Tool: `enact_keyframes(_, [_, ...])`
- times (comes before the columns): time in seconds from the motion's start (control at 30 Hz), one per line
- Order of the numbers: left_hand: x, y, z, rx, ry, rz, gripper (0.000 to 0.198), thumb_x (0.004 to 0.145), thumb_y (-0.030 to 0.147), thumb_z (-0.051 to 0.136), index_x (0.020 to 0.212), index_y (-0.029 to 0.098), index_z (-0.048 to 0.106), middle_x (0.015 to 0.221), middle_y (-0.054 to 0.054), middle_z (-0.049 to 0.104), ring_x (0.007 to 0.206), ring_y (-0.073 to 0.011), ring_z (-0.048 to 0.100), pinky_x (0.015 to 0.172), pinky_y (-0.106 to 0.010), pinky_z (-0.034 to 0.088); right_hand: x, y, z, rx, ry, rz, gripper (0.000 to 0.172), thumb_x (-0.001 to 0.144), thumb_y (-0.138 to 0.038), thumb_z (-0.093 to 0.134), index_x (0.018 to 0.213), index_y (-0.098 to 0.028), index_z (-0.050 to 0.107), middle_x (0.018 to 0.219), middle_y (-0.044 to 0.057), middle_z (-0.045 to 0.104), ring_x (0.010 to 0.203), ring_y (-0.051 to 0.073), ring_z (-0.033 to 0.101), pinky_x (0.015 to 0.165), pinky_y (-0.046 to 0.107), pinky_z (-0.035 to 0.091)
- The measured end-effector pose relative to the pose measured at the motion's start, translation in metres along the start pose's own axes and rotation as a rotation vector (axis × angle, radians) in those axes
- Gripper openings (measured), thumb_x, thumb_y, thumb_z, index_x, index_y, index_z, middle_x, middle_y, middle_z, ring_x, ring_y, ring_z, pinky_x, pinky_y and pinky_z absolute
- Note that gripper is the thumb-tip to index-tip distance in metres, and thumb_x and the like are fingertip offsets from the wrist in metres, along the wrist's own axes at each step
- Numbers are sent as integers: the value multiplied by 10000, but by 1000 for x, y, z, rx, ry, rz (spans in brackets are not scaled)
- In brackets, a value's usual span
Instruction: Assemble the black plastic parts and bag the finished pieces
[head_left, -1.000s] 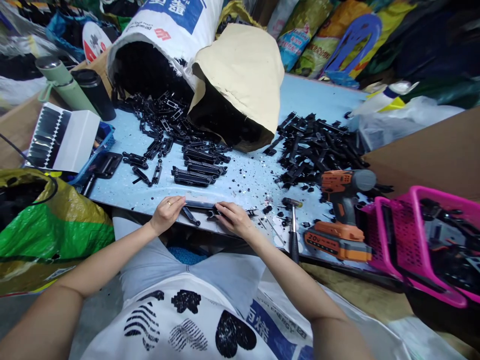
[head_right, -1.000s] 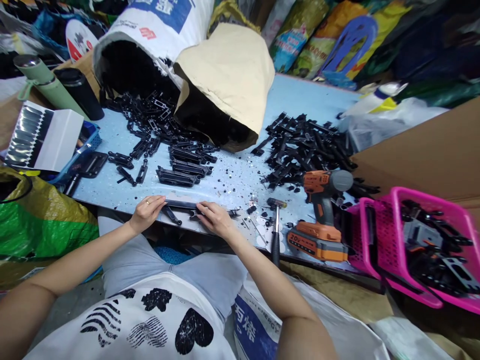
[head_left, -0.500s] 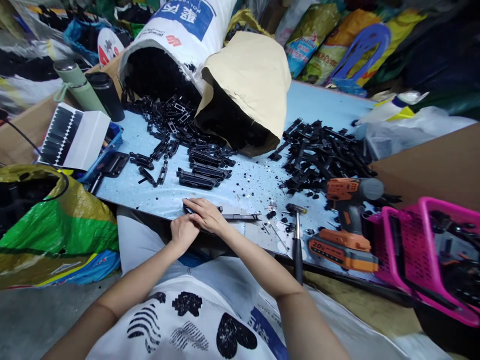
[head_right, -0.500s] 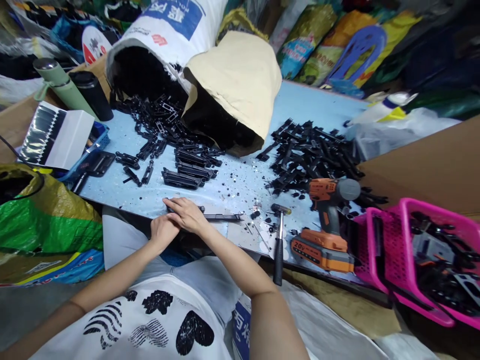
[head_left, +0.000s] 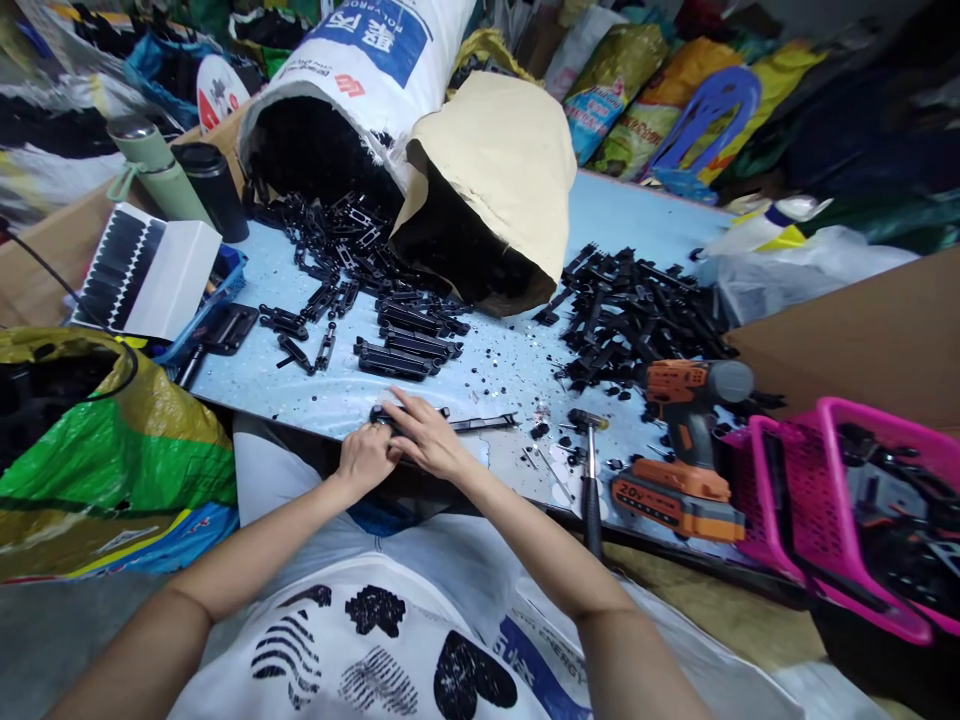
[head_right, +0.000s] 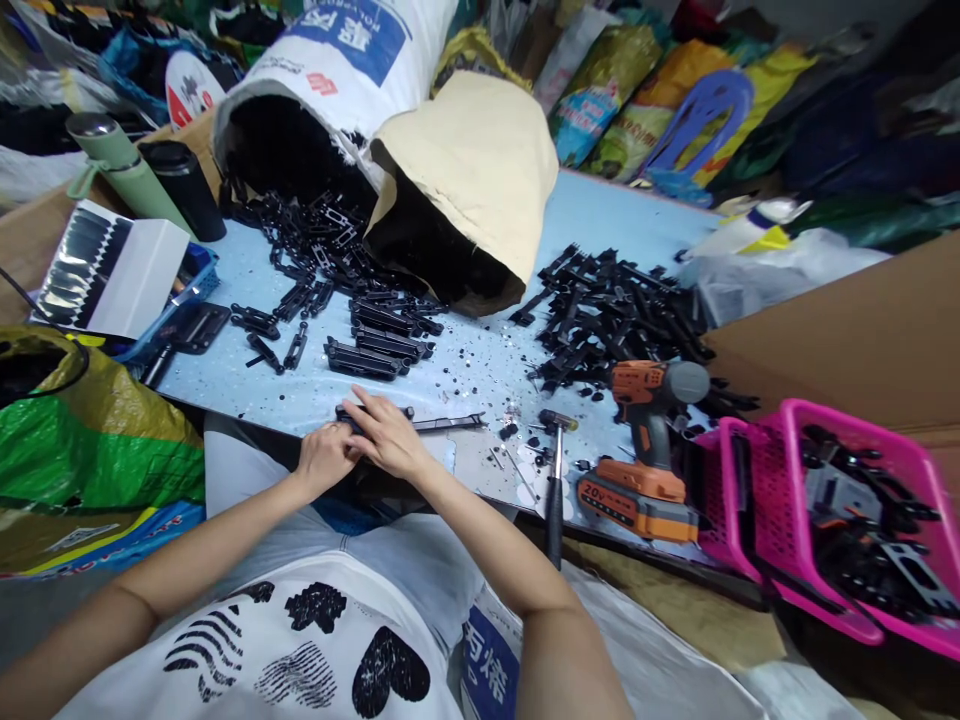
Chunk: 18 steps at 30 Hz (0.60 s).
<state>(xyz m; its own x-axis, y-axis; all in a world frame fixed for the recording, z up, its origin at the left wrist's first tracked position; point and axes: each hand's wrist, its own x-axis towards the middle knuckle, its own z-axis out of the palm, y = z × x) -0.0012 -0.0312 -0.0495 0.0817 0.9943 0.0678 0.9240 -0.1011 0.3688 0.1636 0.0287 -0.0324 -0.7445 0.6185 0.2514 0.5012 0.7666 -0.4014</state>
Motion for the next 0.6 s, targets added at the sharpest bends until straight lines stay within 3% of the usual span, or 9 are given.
enact_keyframes(0.1, [17,-9,-4,32,129,453,328,899,383,469,1059,148,634,1042,-146,650,1021,-265,582,841,-369,439,-42,33,-18,-202,122,142,762,813,-675,446,1345,-130,415,1374,203,417,1243,316,407,998,518,338])
enact_keyframes(0.17, [34,-10,-4,83,98,647,424,901,404,477,1215,126,542,1152,-168,604,1087,-275,544,882,-387,413,-66,54,-25,-318,114,238,731,754,-727,478,1142,-114,564,1137,200,572,1054,312,529,860,453,423])
enact_keyframes(0.23, [51,-6,-4,138,14,684,461,896,421,488,1205,82,533,1059,-181,625,1004,-273,573,826,-377,426,-80,67,-28,-388,58,241,611,773,-719,463,843,-134,623,809,125,614,778,236,573,673,333,425])
enact_keyframes(0.3, [60,-1,-5,155,-38,635,417,901,441,469,1019,68,613,873,-160,643,852,-253,602,730,-348,439,-84,67,-32,-420,34,179,572,827,-681,422,653,-157,570,611,59,541,586,164,511,546,272,338])
enact_keyframes(0.4, [56,4,-15,100,-15,603,469,932,459,377,723,117,621,687,-116,620,680,-208,594,613,-304,426,-81,49,-50,-378,55,30,571,868,-649,374,593,-169,513,547,26,489,496,124,439,488,266,253])
enact_keyframes(0.5, [35,10,-37,-41,50,680,504,955,432,305,637,157,583,595,-70,593,584,-171,567,532,-279,389,-78,19,-82,-202,37,-128,571,868,-661,343,581,-184,470,530,6,450,480,113,406,478,270,245])
enact_keyframes(0.6, [6,24,-65,-354,29,801,546,969,431,218,610,180,543,531,-42,555,510,-142,527,489,-276,367,-79,-12,-108,86,0,-258,583,856,-695,298,578,-201,438,503,-14,397,463,110,388,467,274,260])
